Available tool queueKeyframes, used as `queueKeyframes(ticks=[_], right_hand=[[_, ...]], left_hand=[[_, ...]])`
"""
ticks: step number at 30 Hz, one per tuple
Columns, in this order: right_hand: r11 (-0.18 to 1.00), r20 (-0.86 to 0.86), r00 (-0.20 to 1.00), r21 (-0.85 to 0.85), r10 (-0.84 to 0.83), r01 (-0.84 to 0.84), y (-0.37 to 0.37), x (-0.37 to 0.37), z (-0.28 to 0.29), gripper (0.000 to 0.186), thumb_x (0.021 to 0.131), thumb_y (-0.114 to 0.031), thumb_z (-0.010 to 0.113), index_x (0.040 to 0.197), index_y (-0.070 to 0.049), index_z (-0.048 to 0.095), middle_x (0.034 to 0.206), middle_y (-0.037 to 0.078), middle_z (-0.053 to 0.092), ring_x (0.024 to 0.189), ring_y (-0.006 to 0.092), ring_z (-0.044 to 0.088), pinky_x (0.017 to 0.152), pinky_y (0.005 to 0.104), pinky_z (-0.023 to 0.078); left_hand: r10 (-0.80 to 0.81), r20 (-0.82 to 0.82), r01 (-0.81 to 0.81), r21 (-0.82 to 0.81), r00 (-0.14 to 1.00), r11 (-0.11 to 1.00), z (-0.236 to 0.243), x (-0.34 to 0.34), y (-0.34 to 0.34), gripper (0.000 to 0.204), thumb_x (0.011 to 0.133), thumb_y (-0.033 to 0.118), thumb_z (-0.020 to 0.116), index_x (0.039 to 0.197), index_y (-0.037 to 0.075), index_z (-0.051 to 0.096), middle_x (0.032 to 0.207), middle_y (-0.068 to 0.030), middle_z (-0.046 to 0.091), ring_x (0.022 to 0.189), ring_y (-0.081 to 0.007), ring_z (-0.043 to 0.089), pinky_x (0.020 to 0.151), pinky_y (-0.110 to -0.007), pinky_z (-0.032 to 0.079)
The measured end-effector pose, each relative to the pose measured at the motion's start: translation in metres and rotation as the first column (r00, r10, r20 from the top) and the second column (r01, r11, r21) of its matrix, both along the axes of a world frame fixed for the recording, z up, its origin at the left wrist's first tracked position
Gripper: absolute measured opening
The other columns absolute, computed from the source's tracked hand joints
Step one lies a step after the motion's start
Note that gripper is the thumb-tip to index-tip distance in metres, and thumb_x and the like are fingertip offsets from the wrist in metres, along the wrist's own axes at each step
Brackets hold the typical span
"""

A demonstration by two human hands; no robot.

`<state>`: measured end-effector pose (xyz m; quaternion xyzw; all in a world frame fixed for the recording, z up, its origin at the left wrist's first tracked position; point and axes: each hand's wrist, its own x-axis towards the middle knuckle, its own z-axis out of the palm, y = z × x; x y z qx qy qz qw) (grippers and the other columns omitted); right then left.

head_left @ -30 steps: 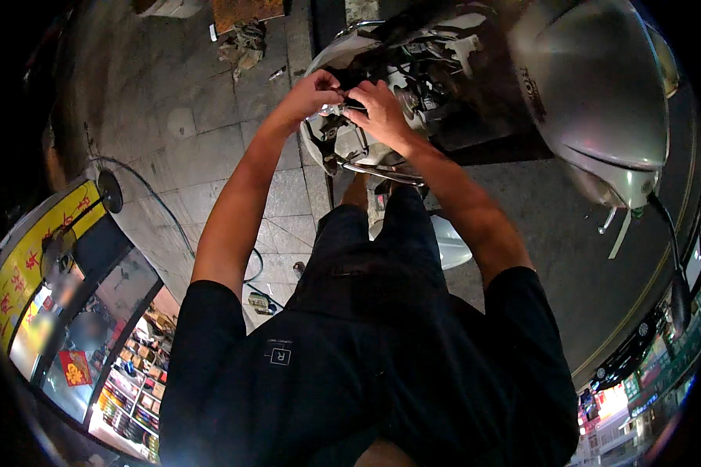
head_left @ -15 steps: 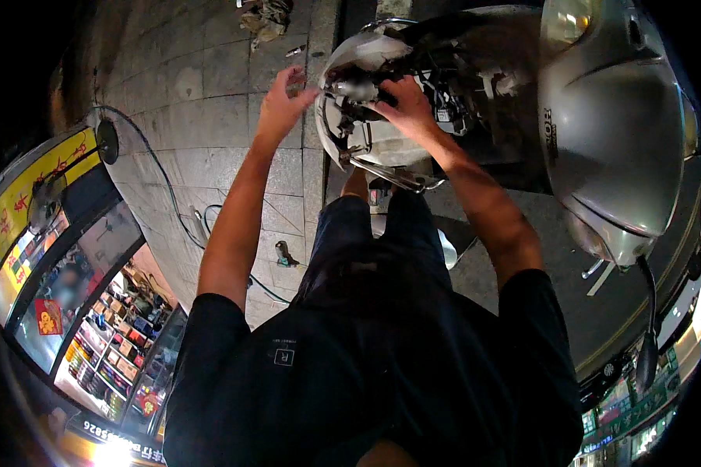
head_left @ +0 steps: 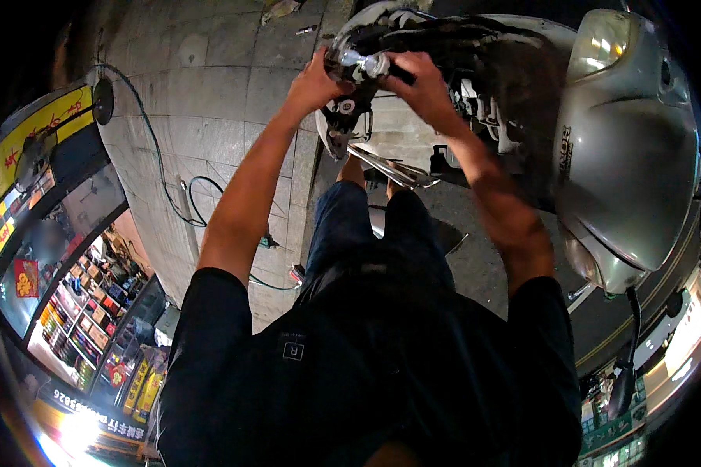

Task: The person repairs the front body panel of a scooter by handling internal components, fitting the light assembly, and using a power tool on the frame.

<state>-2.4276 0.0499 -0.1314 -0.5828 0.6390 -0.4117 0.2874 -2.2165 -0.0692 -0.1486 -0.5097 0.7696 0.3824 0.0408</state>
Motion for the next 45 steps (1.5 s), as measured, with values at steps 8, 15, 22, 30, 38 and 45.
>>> queueKeyframes(ticks=[8, 15, 22, 30, 38, 45], right_hand=[[0.984, -0.341, 0.928, -0.032, 0.152, -0.173, 0.008, -0.033, 0.027, 0.035, 0.073, -0.024, 0.073, 0.102, -0.007, 0.065, 0.094, 0.011, 0.063, 0.092, 0.033, 0.055, 0.08, 0.0432, 0.044], [0.937, -0.677, 0.655, 0.308, 0.336, -0.162, -0.013, -0.024, 0.057, 0.03, 0.074, -0.028, 0.07, 0.098, -0.01, 0.066, 0.097, 0.01, 0.064, 0.098, 0.0302, 0.055, 0.083, 0.0426, 0.042], [0.895, -0.771, 0.456, 0.392, 0.445, -0.211, -0.039, 0.006, 0.062, 0.014, 0.075, -0.018, 0.061, 0.081, -0.01, 0.07, 0.088, 0.005, 0.064, 0.094, 0.0249, 0.054, 0.08, 0.038, 0.039], [0.952, -0.782, 0.585, 0.035, 0.216, -0.304, -0.045, 0.01, 0.029, 0.009, 0.071, -0.016, 0.061, 0.074, -0.014, 0.07, 0.082, 0.002, 0.059, 0.089, 0.024, 0.054, 0.076, 0.0387, 0.039], [0.949, -0.702, 0.702, -0.127, 0.12, -0.288, -0.05, 0.008, 0.021, 0.007, 0.069, -0.015, 0.063, 0.074, -0.013, 0.068, 0.082, 0.002, 0.057, 0.089, 0.0233, 0.054, 0.079, 0.0402, 0.042], [0.928, -0.691, 0.686, -0.06, 0.228, -0.368, -0.063, 0.006, 0.021, 0.004, 0.069, -0.015, 0.062, 0.072, -0.013, 0.066, 0.084, 0.002, 0.057, 0.09, 0.0225, 0.053, 0.077, 0.0384, 0.042]], left_hand=[[0.115, -0.143, -0.077, 0.248, 0.983, 0.966, 0.008, 0.004, -0.003, 0.109, 0.057, 0.042, 0.08, 0.142, -0.001, 0.027, 0.119, -0.0226, 0.059, 0.105, -0.031, 0.061, 0.089, -0.037, 0.047], [0.108, -0.1, -0.076, 0.278, 0.989, 0.958, 0.0, 0.001, -0.015, 0.107, 0.056, 0.042, 0.08, 0.138, -0.005, 0.031, 0.118, -0.0251, 0.059, 0.106, -0.0332, 0.06, 0.092, -0.037, 0.046], [0.122, 0.06, -0.136, 0.384, 0.991, 0.913, 0.047, -0.02, -0.011, 0.104, 0.056, 0.044, 0.08, 0.134, -0.007, 0.034, 0.114, -0.0248, 0.06, 0.096, -0.0336, 0.064, 0.06, -0.042, 0.056], [0.124, 0.048, -0.133, 0.333, 0.991, 0.933, 0.034, -0.024, -0.014, 0.099, 0.055, 0.049, 0.079, 0.126, -0.006, 0.039, 0.112, -0.0247, 0.061, 0.085, -0.035, 0.066, 0.046, -0.04, 0.055], [0.136, 0.039, -0.14, 0.395, 0.99, 0.908, 0.031, -0.021, -0.026, 0.089, 0.055, 0.05, 0.079, 0.126, 0.006, 0.047, 0.11, -0.0154, 0.064, 0.095, -0.03, 0.064, 0.054, -0.045, 0.055], [0.097, 0.016, -0.096, 0.412, 0.995, 0.906, 0.037, -0.025, -0.035, 0.084, 0.056, 0.051, 0.079, 0.124, 0.009, 0.052, 0.107, -0.0136, 0.065, 0.095, -0.0295, 0.064, 0.055, -0.045, 0.056]])
